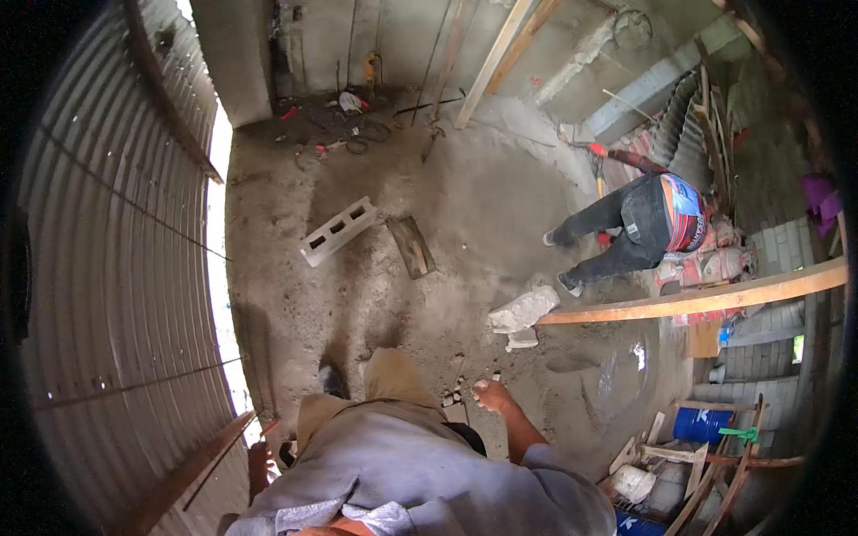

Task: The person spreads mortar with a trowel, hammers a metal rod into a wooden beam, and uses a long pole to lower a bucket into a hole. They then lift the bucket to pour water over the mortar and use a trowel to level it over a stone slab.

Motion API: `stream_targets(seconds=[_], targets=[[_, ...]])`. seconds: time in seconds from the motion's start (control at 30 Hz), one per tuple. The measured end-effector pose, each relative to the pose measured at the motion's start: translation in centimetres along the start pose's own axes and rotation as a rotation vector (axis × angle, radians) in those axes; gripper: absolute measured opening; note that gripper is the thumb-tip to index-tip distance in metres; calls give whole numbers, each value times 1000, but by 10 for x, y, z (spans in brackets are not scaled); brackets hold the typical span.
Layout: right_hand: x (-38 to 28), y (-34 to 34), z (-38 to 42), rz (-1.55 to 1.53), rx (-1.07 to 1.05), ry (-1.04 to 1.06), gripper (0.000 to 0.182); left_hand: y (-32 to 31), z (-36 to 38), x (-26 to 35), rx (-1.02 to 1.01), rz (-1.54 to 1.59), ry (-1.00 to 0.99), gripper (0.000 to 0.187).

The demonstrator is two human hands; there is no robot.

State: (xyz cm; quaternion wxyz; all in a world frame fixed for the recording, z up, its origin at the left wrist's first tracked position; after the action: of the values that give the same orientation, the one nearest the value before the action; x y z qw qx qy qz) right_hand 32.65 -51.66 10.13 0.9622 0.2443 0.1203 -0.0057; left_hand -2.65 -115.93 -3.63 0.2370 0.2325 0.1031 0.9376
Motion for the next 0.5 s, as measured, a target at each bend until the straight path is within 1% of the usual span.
stream_targets(seconds=[0.03,0.07,0.1,0.13,0.17,0.2,0.23,0.27,0.3,0.33,0.4,0.43,0.47,0.5], targets=[[-3,3,4,-81,25,-21,29,13,-27,18,-14,32,-75,23],[-6,8,4,-163,50,-42,28,7,-37,74,-59,-343,-647,20],[-2,11,-1,-179,43,-47,28,14,-73,71,-34,-274,-372,20],[12,10,-9,-173,-2,-99,31,12,-64,111,11,-207,-102,21],[30,8,-22,-167,-45,-146,35,0,-65,143,16,-220,-108,21],[46,8,-35,-113,-82,-187,36,-7,-84,176,40,-237,-155,20],[57,10,-41,-151,-64,-226,34,-17,-100,205,64,-250,-200,19],[70,12,-51,-128,-73,-226,32,-33,-106,228,87,-263,-245,19],[92,12,-71,-142,-124,-216,30,-58,-96,260,58,-262,-328,19],[87,30,-71,-169,-134,-284,26,-88,-83,295,29,-263,-408,21],[134,36,-112,-412,-163,-326,29,-152,-68,334,22,-91,-261,26],[134,56,-124,-421,-172,-322,29,-191,-56,357,-42,-54,-259,25],[130,80,-137,-470,-153,-342,28,-225,-56,375,-159,-232,-198,43],[122,103,-145,-519,-137,-366,27,-263,-77,393,-378,-857,-363,50]])
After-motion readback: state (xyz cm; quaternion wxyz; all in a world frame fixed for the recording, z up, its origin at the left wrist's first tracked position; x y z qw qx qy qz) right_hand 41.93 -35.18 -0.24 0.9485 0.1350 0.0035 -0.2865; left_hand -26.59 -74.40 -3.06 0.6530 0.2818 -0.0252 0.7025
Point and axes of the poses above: each hand's wrist, its own z-axis away from the middle knuckle, its own y-axis out of the back of the hand, x = y × z, the point moved 5 cm from there along -z, towards the middle knuckle, and after that the axes turned 8 degrees about z, right-handed, at the moved point
